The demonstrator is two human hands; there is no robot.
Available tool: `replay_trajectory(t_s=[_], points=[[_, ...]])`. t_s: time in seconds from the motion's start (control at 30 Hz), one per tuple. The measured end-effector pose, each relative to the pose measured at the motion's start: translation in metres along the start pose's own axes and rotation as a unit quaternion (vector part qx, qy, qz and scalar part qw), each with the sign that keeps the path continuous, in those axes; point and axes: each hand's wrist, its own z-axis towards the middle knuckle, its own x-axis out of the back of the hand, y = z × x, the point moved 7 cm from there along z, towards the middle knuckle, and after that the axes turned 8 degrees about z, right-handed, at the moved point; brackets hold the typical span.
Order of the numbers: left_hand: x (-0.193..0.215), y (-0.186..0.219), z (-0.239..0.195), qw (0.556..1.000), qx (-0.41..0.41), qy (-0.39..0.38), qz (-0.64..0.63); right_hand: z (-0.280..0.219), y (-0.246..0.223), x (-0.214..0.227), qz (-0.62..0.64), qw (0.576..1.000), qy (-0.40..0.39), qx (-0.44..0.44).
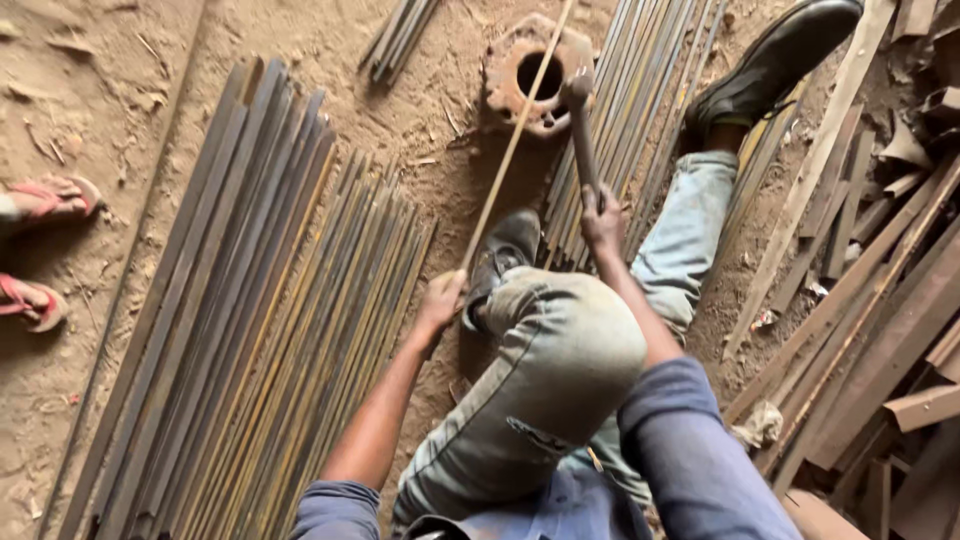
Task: The person sits on the ground and repeatedly strikes metal rods with a hammer. They place each rod into a hole in a metal fixture to stabilize it before hammering. The person handles the rods one by one, striking them multiple times before moving to the next.
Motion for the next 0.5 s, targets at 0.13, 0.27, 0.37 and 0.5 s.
replay_trajectory(t_s=[0.13, 0.27, 0.37, 0.5], points=[[-0.023, 0.195, -0.033, 0.971, -0.064, -0.182, -0.143, -0.006, 0.037, -0.002, -0.092, 0.994, -0.016, -0.05], [-0.055, 0.363, -0.087, 0.916, -0.116, -0.301, -0.237, 0.009, 0.05, -0.011, 0.076, 0.981, -0.059, 0.169], [-0.085, 0.432, -0.137, 0.834, -0.169, -0.402, -0.338, 0.015, 0.071, -0.004, 0.079, 0.985, -0.07, 0.135], [-0.102, 0.47, -0.178, 0.683, -0.226, -0.514, -0.466, 0.013, 0.084, 0.002, 0.075, 0.989, -0.073, 0.102]])
